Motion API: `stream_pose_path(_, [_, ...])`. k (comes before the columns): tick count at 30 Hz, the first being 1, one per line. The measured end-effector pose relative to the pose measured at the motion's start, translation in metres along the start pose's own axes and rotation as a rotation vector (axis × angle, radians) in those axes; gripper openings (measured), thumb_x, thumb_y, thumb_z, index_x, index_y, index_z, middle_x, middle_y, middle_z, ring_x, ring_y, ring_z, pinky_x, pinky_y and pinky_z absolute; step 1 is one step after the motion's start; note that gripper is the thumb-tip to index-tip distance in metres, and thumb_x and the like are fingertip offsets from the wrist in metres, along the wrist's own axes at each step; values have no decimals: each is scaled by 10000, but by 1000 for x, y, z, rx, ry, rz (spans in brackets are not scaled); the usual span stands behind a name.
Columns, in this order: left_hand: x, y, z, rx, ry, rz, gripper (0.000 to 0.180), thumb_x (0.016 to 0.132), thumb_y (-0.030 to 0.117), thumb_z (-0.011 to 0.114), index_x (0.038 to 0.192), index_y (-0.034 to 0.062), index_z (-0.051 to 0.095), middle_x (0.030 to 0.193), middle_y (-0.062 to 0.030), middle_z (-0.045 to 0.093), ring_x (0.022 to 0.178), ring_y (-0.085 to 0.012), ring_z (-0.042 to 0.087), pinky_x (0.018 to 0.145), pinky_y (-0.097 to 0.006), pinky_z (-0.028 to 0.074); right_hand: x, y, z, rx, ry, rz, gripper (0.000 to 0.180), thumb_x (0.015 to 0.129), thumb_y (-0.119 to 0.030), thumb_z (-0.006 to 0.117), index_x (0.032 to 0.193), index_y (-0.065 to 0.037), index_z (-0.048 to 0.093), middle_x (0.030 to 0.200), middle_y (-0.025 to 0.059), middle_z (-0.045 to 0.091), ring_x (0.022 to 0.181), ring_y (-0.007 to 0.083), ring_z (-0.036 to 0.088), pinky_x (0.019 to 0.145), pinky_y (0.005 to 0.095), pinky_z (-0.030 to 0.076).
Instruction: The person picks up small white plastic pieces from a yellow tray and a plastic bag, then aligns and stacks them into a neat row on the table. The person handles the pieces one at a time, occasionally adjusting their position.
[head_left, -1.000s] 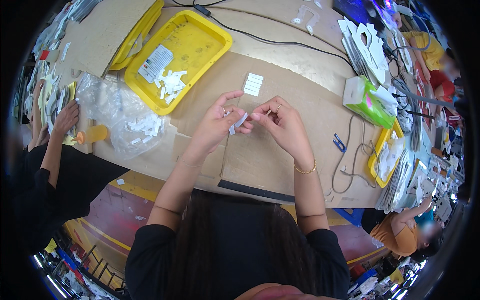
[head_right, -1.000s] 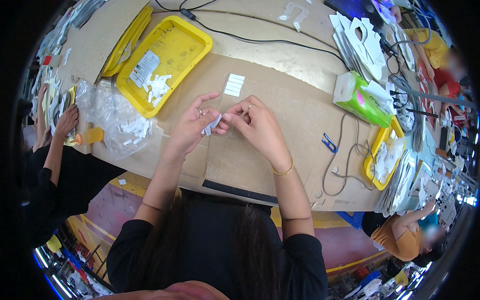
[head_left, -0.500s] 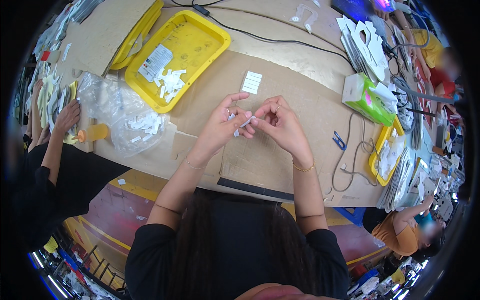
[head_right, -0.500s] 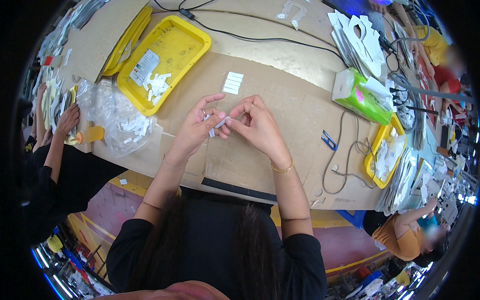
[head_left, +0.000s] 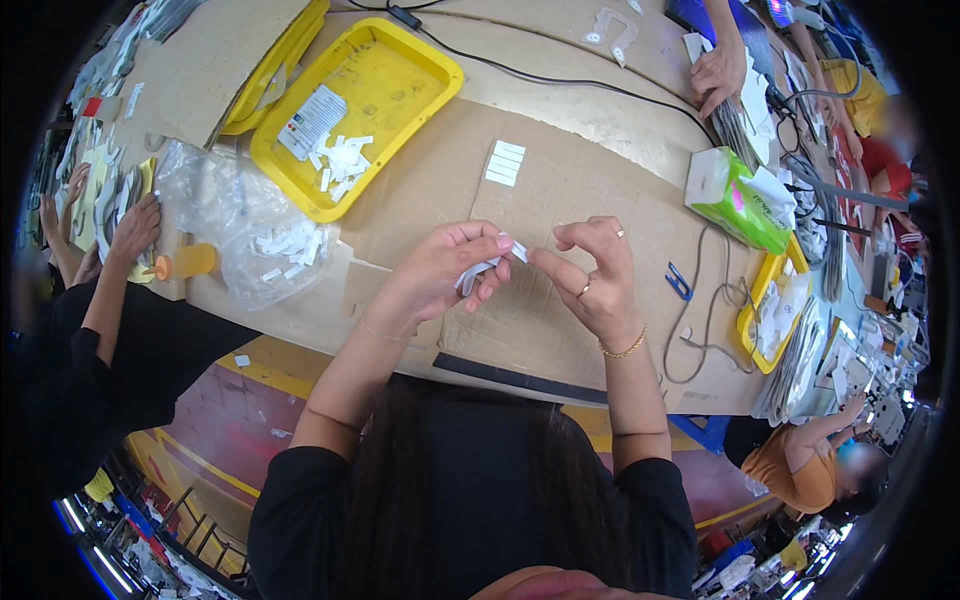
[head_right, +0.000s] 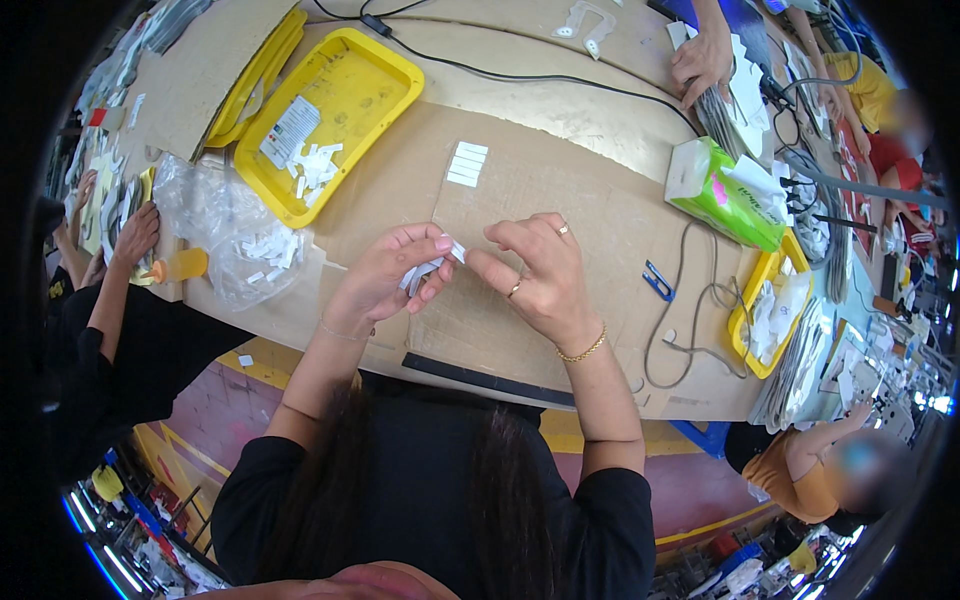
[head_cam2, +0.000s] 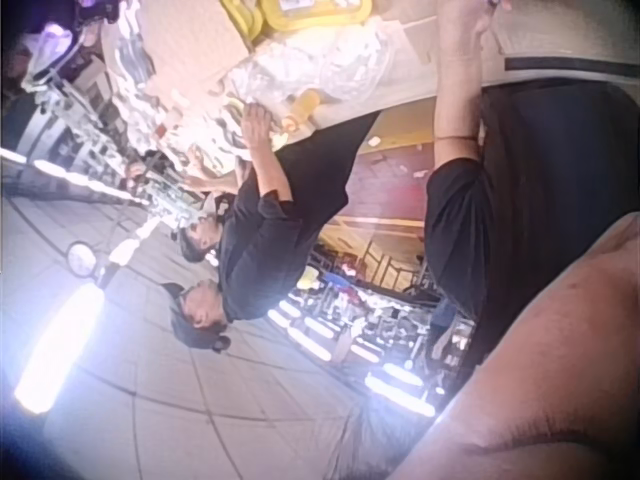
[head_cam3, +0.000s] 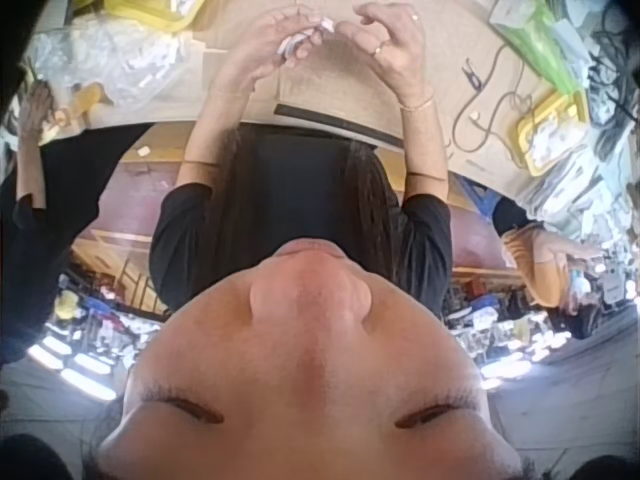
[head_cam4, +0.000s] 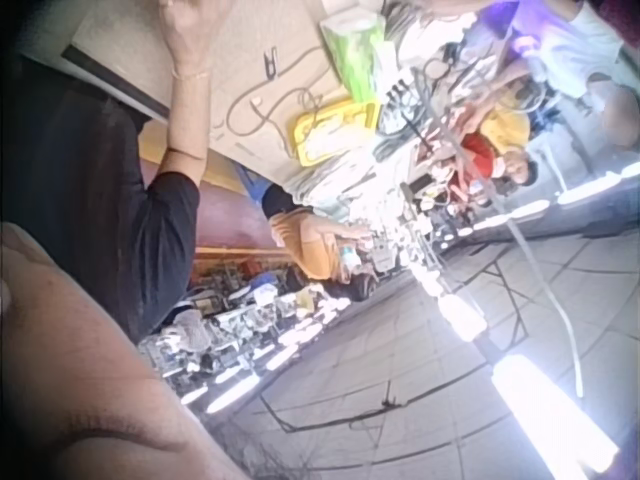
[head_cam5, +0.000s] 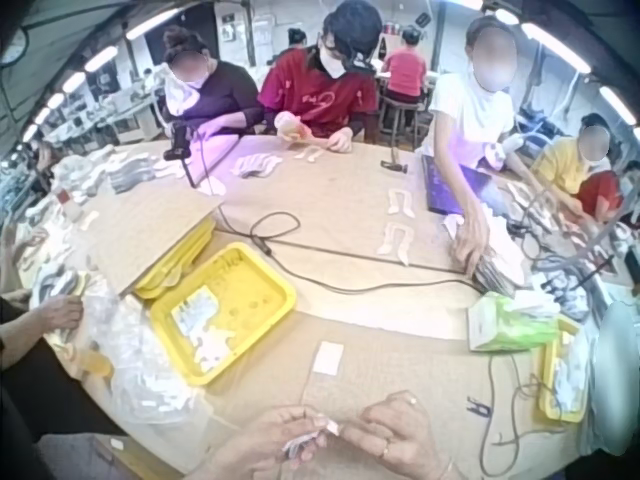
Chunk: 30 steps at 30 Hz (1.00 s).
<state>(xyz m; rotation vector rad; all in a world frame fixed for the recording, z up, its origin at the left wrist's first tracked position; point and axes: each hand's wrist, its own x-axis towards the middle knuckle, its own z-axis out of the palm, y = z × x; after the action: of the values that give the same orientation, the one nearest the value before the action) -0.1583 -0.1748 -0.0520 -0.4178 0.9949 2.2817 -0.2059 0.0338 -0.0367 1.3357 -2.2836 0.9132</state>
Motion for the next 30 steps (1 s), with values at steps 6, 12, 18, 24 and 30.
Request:
stream_pose_path(6, [-7,1,12,137,72,181,203,920,219,623,893,20,591,710,-27,589,512,-70,534,382,-205,418,-5,-9,7,574,217,749,80,833,-90,670,909,-66,682,907,60,602,745,130,567,691,264,465])
stream_pose_path(12, [-13,4,17,377,120,248,182,910,182,635,906,1,616,669,-16,561,500,-54,504,384,-196,395,-3,-19,8,1213,6,1093,151,881,-148,675,872,1,656,801,11,589,751,64,531,676,210,431])
stream_pose_path(18, [-17,5,26,414,191,239,135,883,122,655,892,-3,603,682,-18,555,484,-46,478,366,-187,348,0,-19,7,927,-40,956,93,877,-92,665,840,-12,636,824,10,585,762,75,522,693,213,411])
stream_pose_path(24, [-12,1,25,311,161,224,111,879,110,650,916,9,623,672,-7,550,479,-35,463,364,-184,331,1,-25,3,748,-2,777,78,848,-60,682,818,-15,625,814,19,569,764,86,504,669,226,387])
stream_pose_path(30, [-15,-1,23,217,117,254,190,925,183,596,932,1,652,720,-28,585,493,-50,489,370,-189,348,-2,-23,3,824,0,807,78,855,-56,674,814,-14,621,817,8,556,740,67,477,647,207,365])
